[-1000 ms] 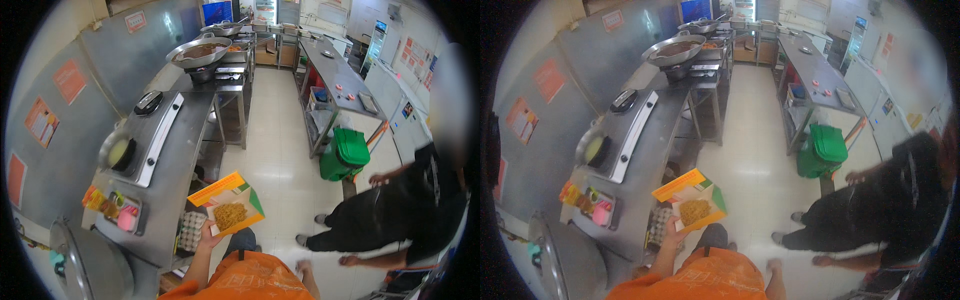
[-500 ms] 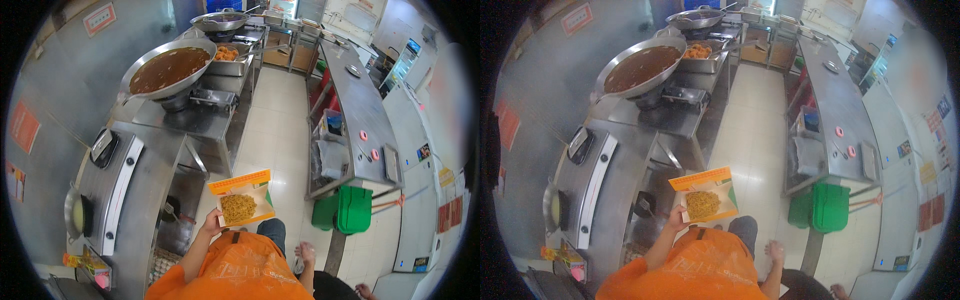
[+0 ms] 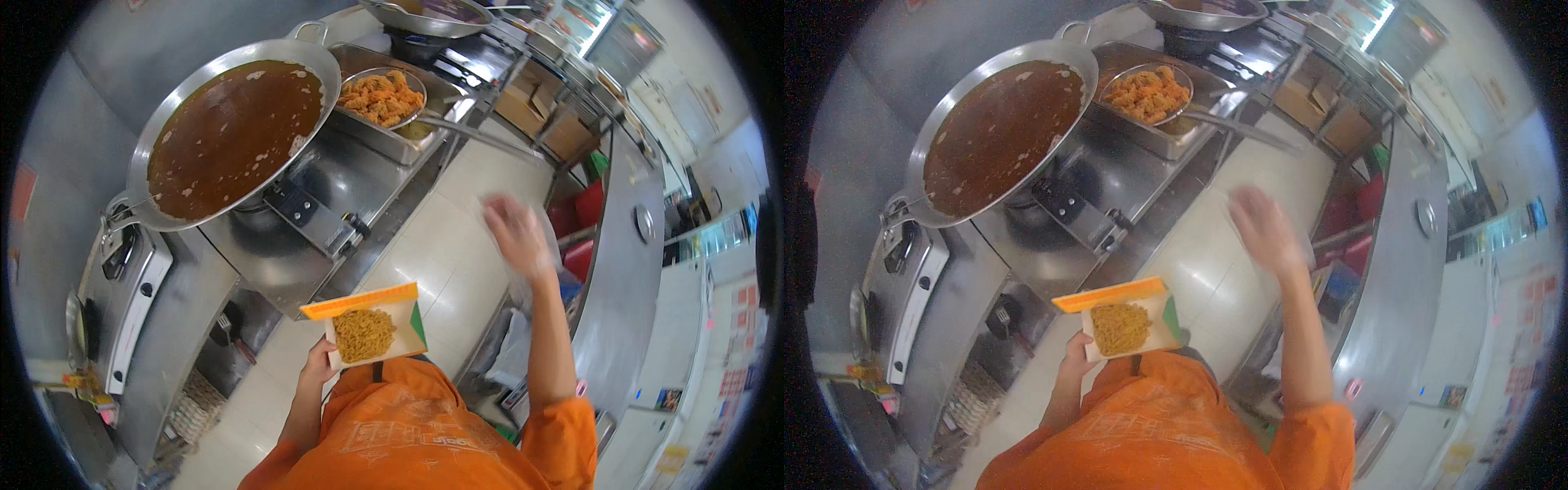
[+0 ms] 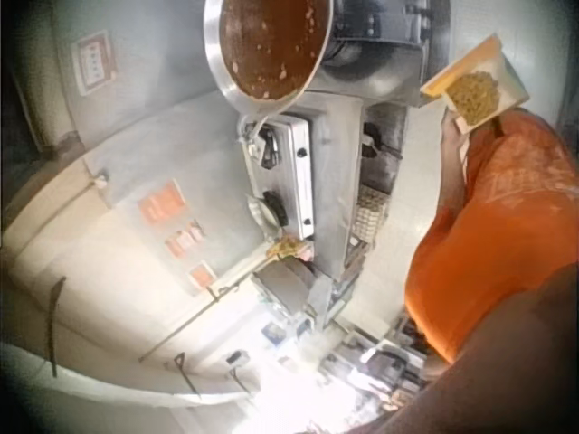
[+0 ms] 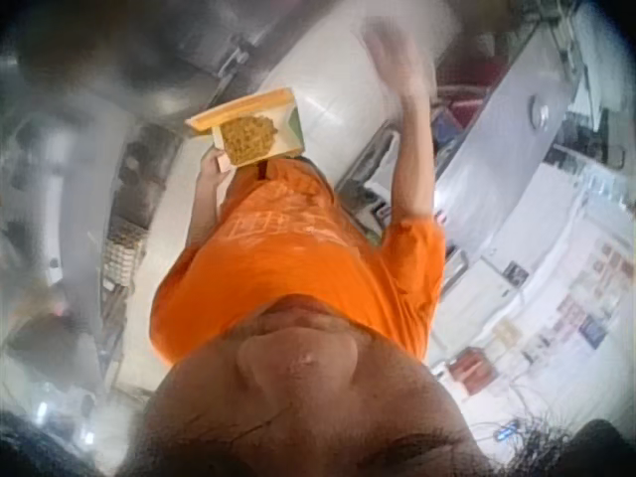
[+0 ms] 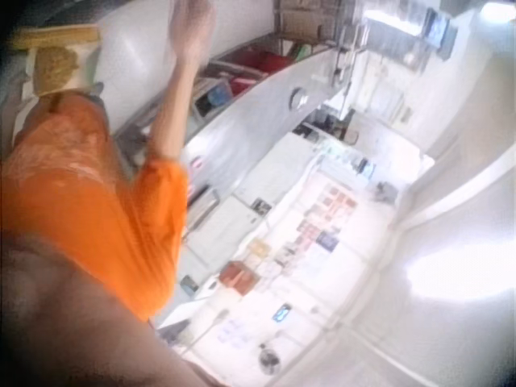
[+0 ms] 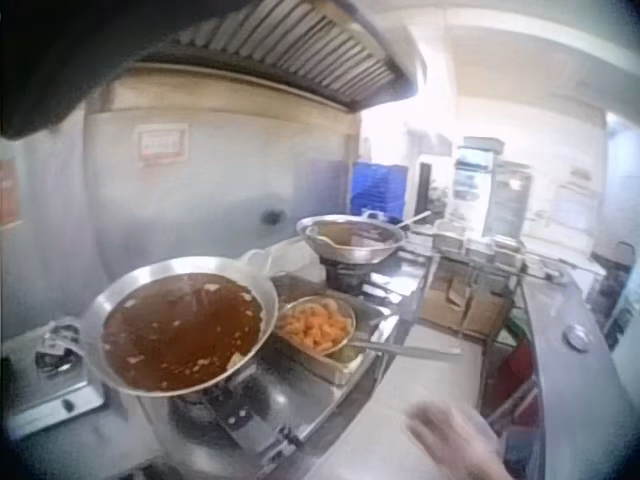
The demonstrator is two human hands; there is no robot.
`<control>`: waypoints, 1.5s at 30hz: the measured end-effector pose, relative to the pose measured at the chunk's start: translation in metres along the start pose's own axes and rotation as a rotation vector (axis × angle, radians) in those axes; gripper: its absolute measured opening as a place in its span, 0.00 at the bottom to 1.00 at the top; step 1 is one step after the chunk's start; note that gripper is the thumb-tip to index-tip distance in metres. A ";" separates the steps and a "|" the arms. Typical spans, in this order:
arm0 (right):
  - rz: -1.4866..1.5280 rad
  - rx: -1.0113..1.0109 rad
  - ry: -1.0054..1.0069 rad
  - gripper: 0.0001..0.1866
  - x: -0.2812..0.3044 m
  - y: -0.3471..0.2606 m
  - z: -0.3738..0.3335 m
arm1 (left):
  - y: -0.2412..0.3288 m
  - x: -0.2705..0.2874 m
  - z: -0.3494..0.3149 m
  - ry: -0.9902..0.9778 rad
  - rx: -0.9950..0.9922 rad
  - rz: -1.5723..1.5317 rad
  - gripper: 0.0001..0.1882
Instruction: The person assembles takeout orders by placing fried chicken and noodles into boxes, adding steamed buns into plastic containers, and writing on an order slip. They then place the completed items into a plastic bag and seal it.
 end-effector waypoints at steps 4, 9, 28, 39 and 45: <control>-0.208 0.154 -0.105 0.16 -0.063 -0.022 0.230 | 0.004 -0.019 0.030 0.086 -0.222 0.001 0.41; -0.526 0.472 -0.380 0.14 -0.200 -0.020 0.355 | 0.011 -0.044 0.095 0.178 -0.229 -0.138 0.46; -0.826 1.054 -0.951 0.25 -0.340 -0.036 0.413 | -0.036 -0.126 0.155 0.413 -0.740 -0.557 0.39; 0.057 0.779 -0.740 0.29 -0.242 0.005 0.426 | 0.003 -0.155 0.179 0.530 -0.806 -0.487 0.35; 0.616 -0.054 -1.733 0.28 -0.192 -0.006 0.282 | 0.024 -0.177 0.187 0.401 -0.872 -0.408 0.43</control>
Point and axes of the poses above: each hand's wrist, its own z-axis towards the middle knuckle, its own x-axis out of the back of the hand, y = z × x, the point moved 8 cm from there along z, towards the middle knuckle, and after that the axes turned 10 degrees about -z, right-handed, at the moved point
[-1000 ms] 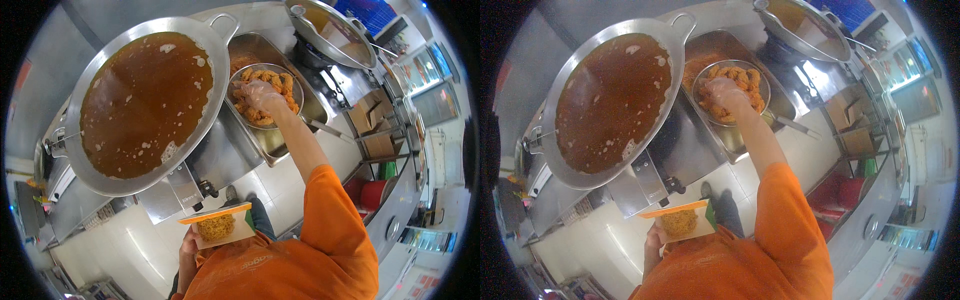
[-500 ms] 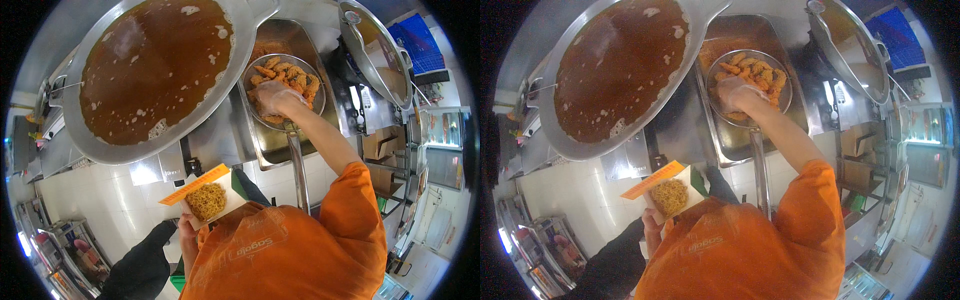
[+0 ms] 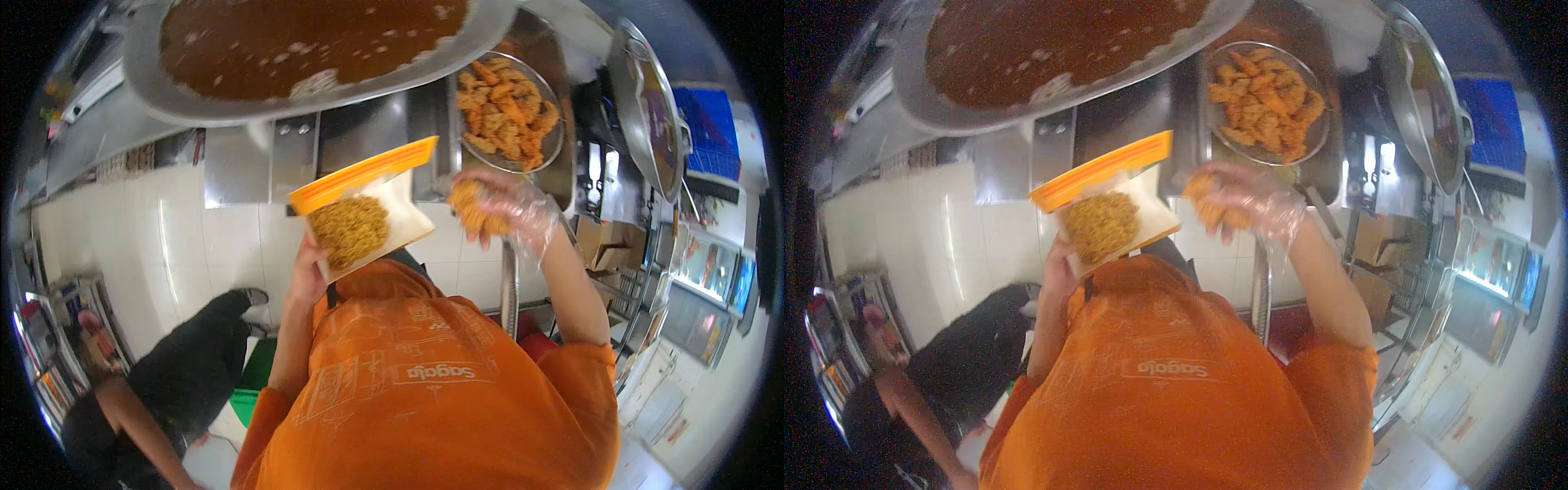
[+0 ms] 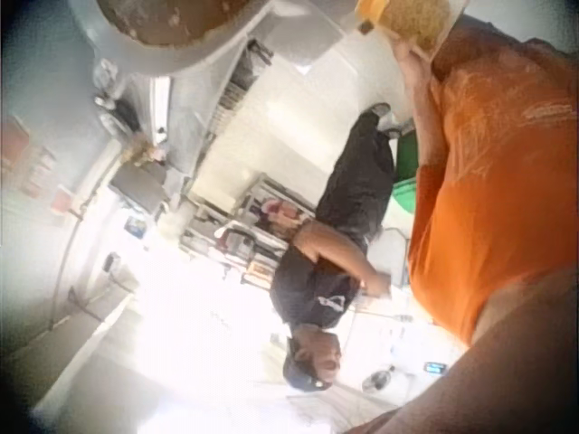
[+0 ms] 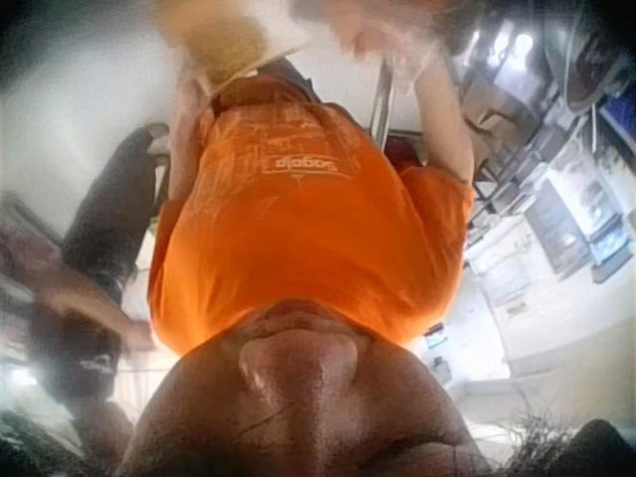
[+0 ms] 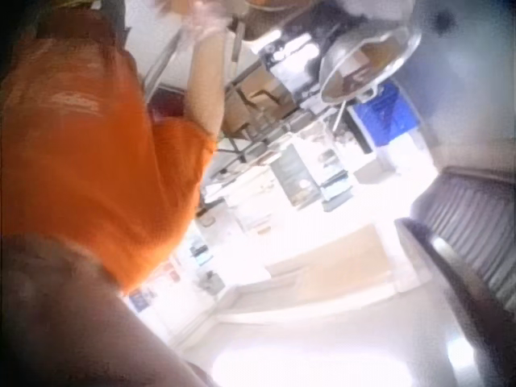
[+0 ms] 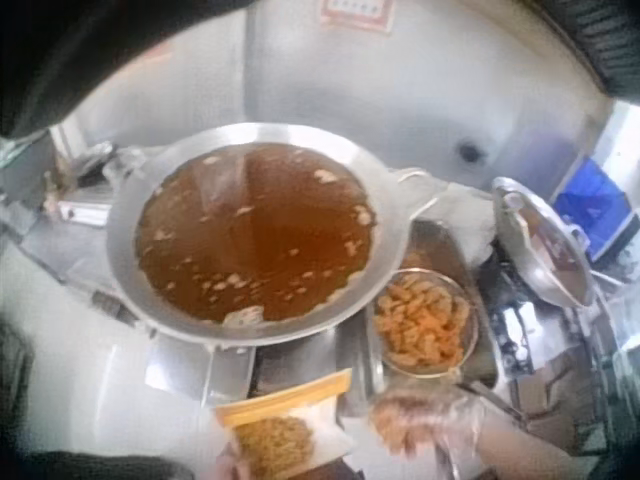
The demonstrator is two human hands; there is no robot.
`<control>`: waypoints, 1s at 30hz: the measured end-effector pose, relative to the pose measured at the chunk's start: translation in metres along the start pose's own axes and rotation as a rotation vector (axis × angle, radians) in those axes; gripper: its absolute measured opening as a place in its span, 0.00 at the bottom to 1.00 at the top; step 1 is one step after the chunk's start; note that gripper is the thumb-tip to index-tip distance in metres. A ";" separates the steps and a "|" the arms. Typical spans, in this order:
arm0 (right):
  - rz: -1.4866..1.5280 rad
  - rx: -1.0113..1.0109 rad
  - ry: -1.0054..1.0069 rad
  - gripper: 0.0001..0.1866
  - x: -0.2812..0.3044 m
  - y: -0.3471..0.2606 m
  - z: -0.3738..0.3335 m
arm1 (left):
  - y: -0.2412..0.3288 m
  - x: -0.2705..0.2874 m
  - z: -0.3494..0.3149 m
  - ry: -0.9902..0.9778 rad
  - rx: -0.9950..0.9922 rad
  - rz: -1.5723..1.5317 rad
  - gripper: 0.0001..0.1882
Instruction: The person assembles takeout orders by placing fried chicken and noodles into boxes, adding steamed buns into plastic containers, and writing on an order slip. They then place the completed items into a plastic bag and seal it.
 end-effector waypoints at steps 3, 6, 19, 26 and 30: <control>-0.490 -0.090 0.099 0.29 -0.049 -0.007 0.018 | -0.003 -0.008 -0.002 -0.020 0.018 0.031 0.46; -0.971 -0.038 0.270 0.28 -0.069 -0.026 0.023 | 0.001 -0.013 -0.004 -0.043 -0.048 0.075 0.45; -1.844 0.230 0.554 0.19 0.070 -0.056 -0.044 | -0.011 0.062 0.001 0.016 -0.031 -0.124 0.41; -1.474 -0.142 1.010 0.25 0.249 -0.053 0.034 | 0.003 0.059 -0.020 0.026 -0.040 -0.079 0.40; -1.694 0.372 0.832 0.25 0.197 -0.080 0.099 | 0.005 0.053 -0.030 0.067 -0.091 -0.110 0.37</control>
Point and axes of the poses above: each hand's wrist, its own z-axis towards the middle knuckle, its own x-axis out of the back of the hand, y = z × x, the point moved 8 cm from there along z, towards the middle knuckle, and after that the axes turned 10 degrees about -z, right-handed, at the moved point
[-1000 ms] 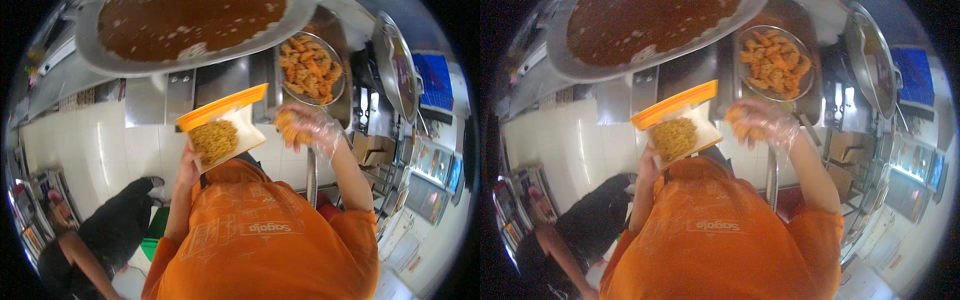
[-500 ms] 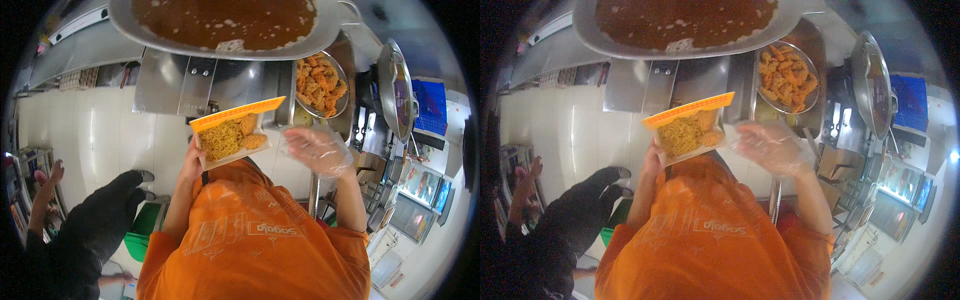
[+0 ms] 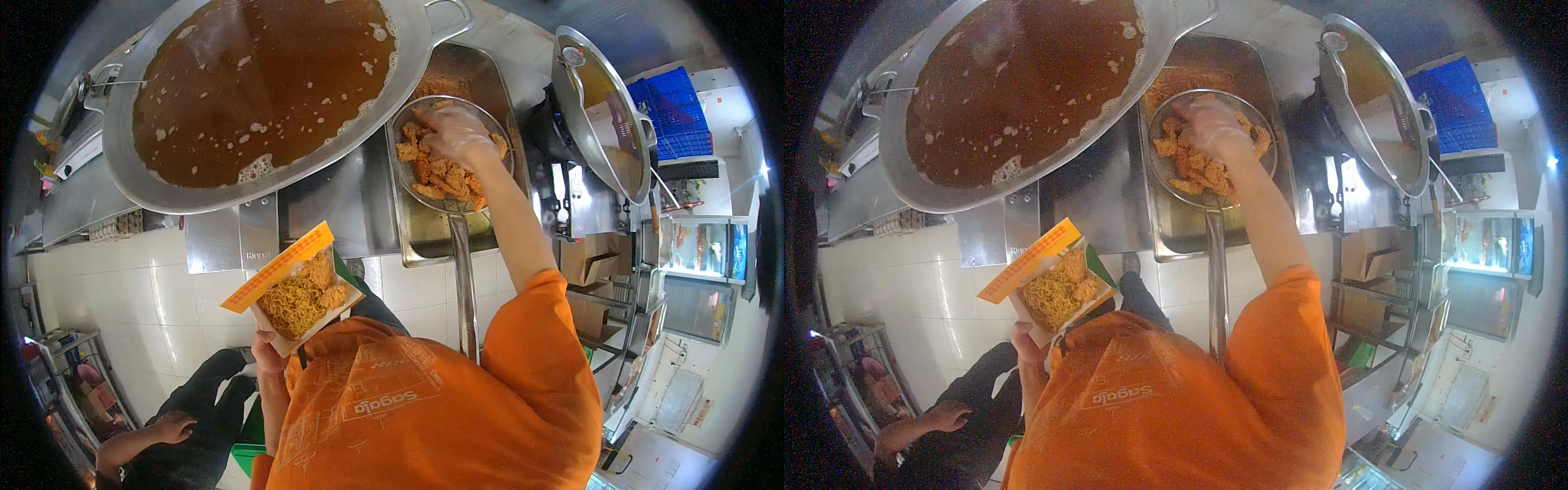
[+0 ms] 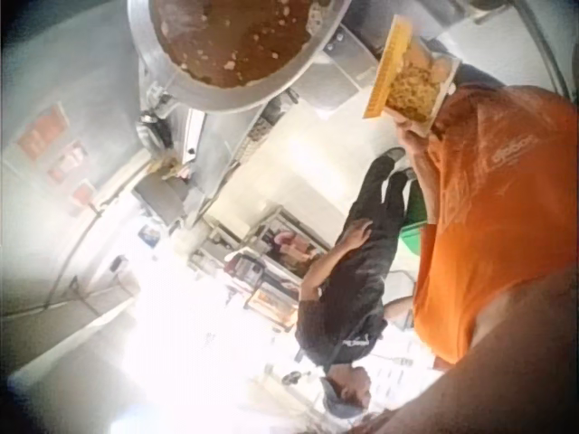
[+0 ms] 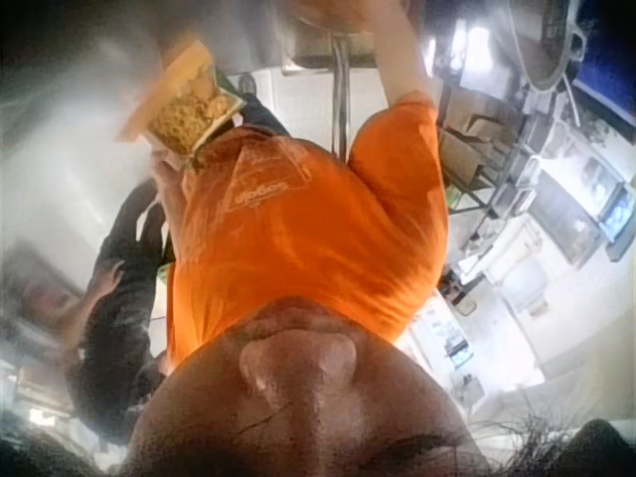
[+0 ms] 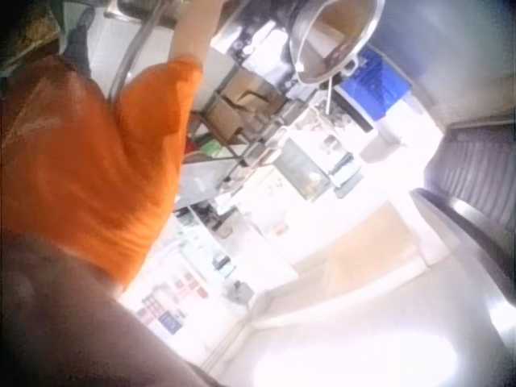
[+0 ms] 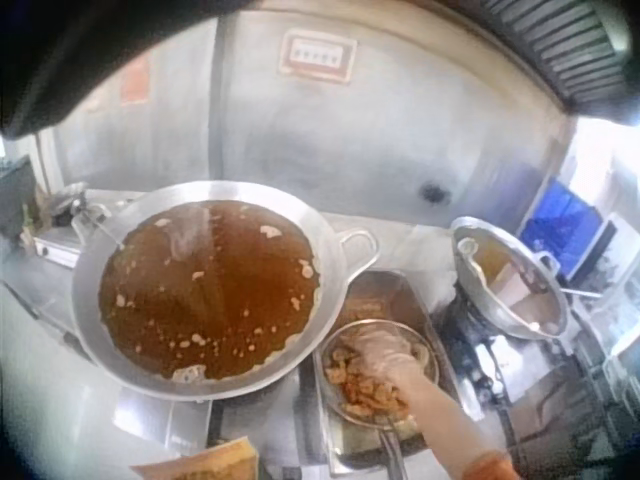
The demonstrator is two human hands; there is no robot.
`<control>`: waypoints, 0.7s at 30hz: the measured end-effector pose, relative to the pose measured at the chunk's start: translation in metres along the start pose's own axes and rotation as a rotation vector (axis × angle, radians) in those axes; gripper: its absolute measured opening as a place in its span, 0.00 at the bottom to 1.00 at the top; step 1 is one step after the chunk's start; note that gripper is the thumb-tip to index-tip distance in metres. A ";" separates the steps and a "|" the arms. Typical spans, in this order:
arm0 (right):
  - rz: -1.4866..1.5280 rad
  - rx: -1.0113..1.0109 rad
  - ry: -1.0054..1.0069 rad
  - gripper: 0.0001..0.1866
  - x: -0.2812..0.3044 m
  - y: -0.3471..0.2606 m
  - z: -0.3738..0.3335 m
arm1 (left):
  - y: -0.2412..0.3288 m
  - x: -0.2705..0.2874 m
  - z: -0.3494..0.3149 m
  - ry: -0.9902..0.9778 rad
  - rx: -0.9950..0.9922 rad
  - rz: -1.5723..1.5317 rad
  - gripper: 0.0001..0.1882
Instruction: The person assembles takeout orders by placing fried chicken and noodles into boxes, adding steamed buns into plastic containers, and writing on an order slip. They then place the completed items into a plastic bag and seal it.
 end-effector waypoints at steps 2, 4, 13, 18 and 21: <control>-0.060 0.133 -0.310 0.26 -0.028 -0.027 0.010 | 0.000 0.004 -0.004 0.049 -0.026 -0.016 0.40; -0.076 0.202 -0.436 0.28 -0.039 -0.042 0.010 | -0.002 0.010 -0.008 0.084 -0.034 -0.035 0.41; 0.018 0.269 -0.322 0.32 -0.040 -0.036 0.012 | -0.002 0.005 -0.009 -0.032 -0.095 -0.082 0.37; 0.023 0.305 -0.343 0.32 -0.049 -0.021 0.019 | 0.001 0.009 -0.007 0.054 -0.103 -0.062 0.38; 0.132 0.103 -0.404 0.23 -0.058 -0.004 0.019 | -0.001 0.009 -0.004 0.044 -0.098 -0.049 0.38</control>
Point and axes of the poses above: each hand's wrist, its own z-axis towards the middle knuckle, its own x-axis out of the back of the hand, y = z × x, the point moved 8 cm from there along z, towards the middle knuckle, and after that the axes turned 10 degrees about -z, right-handed, at the moved point
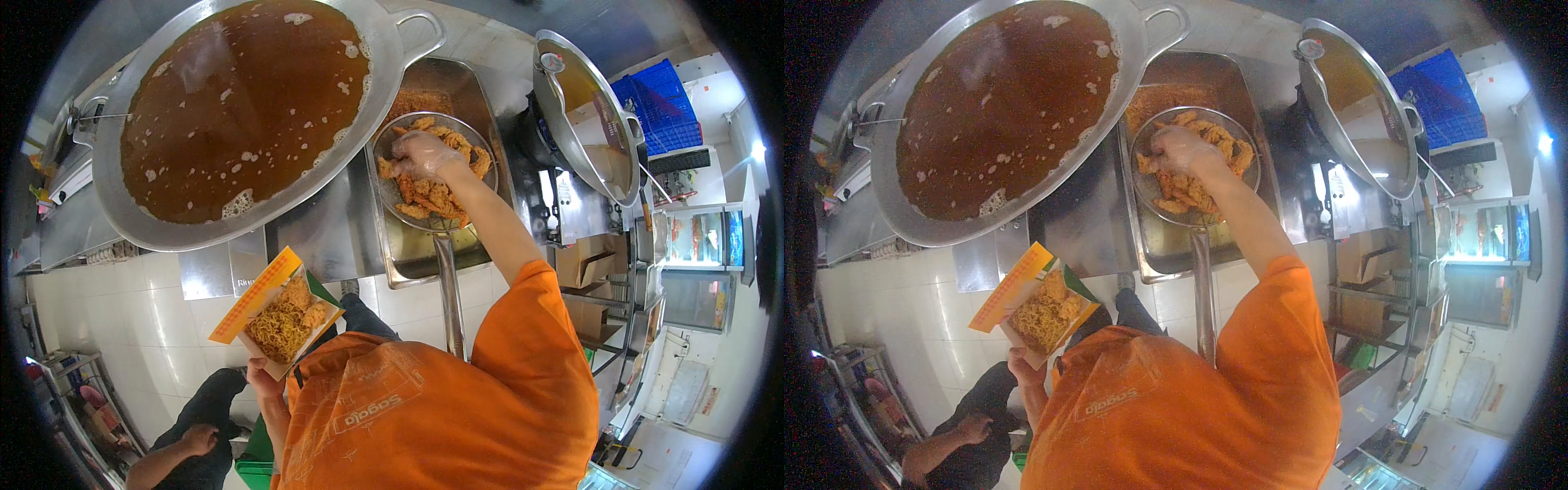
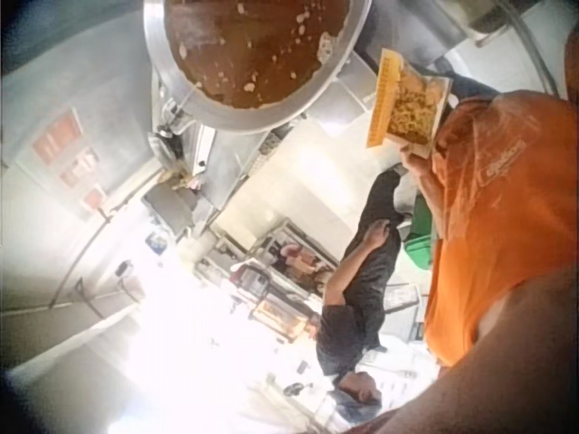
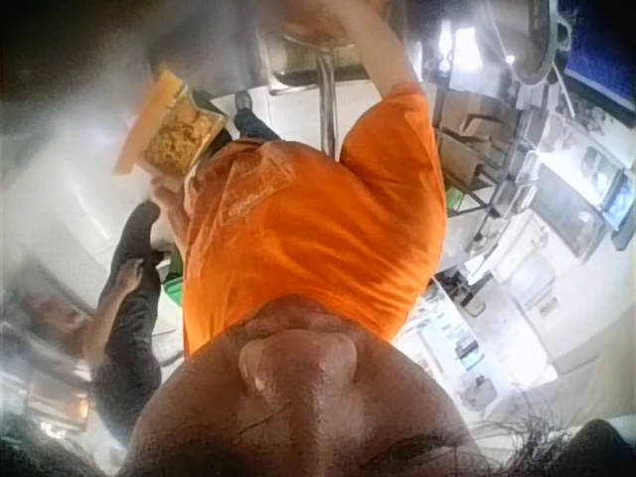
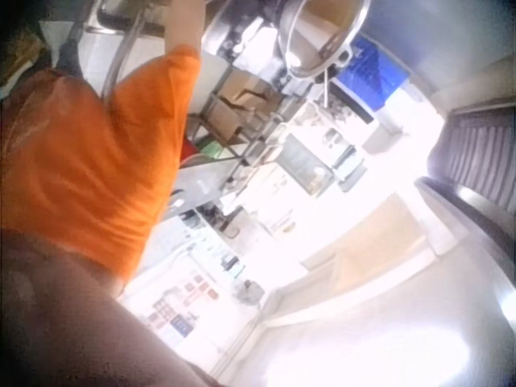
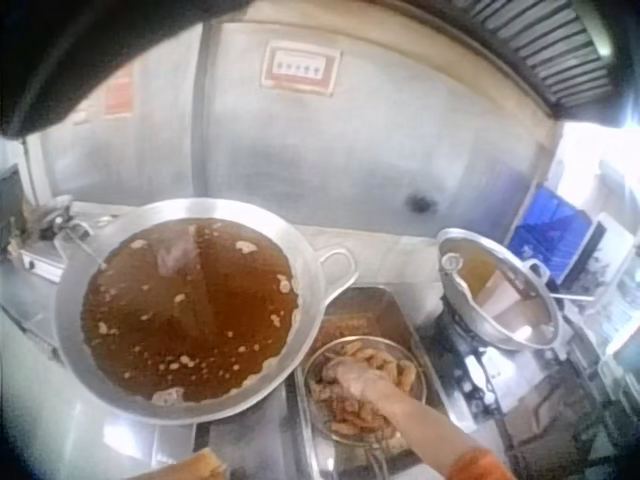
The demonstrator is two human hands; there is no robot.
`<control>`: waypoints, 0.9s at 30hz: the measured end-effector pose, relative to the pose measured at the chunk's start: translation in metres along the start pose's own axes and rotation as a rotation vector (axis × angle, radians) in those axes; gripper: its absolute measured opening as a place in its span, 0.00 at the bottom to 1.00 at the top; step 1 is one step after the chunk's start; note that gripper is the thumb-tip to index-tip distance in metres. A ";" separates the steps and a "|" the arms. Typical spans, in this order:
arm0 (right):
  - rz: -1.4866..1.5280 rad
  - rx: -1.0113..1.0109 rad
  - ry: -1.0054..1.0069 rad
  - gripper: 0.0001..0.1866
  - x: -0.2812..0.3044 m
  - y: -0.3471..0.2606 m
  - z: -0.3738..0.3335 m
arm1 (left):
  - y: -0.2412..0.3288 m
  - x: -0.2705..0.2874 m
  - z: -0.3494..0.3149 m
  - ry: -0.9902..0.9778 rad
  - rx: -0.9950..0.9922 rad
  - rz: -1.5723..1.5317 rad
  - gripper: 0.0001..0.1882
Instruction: The person assembles takeout orders by placing fried chicken and noodles into boxes, adding steamed buns into plastic containers, and writing on an order slip. They then place the completed items into a plastic bag and seal it.
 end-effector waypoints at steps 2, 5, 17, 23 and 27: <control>0.168 -0.074 0.044 0.23 0.002 0.008 -0.005 | -0.002 0.000 0.001 0.010 0.002 0.012 0.38; 0.226 -0.224 0.282 0.26 0.023 0.040 -0.024 | -0.006 -0.001 0.003 0.047 0.010 0.039 0.38; 0.021 -0.287 0.038 0.30 0.016 0.149 -0.034 | -0.004 -0.003 -0.005 -0.009 -0.050 -0.009 0.36; -0.060 -0.416 -0.311 0.36 0.025 0.118 -0.030 | -0.006 0.004 -0.013 0.075 -0.050 -0.006 0.37; -0.061 -0.438 -0.177 0.34 0.024 0.109 -0.024 | -0.012 0.016 -0.017 0.236 -0.003 -0.029 0.37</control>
Point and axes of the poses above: each hand's wrist, its own z-axis towards the middle knuckle, its own x-axis out of the back of the hand, y = z × x, the point moved 8 cm from there along z, towards the middle knuckle, and after that the axes turned 10 degrees about -z, right-handed, at the moved point
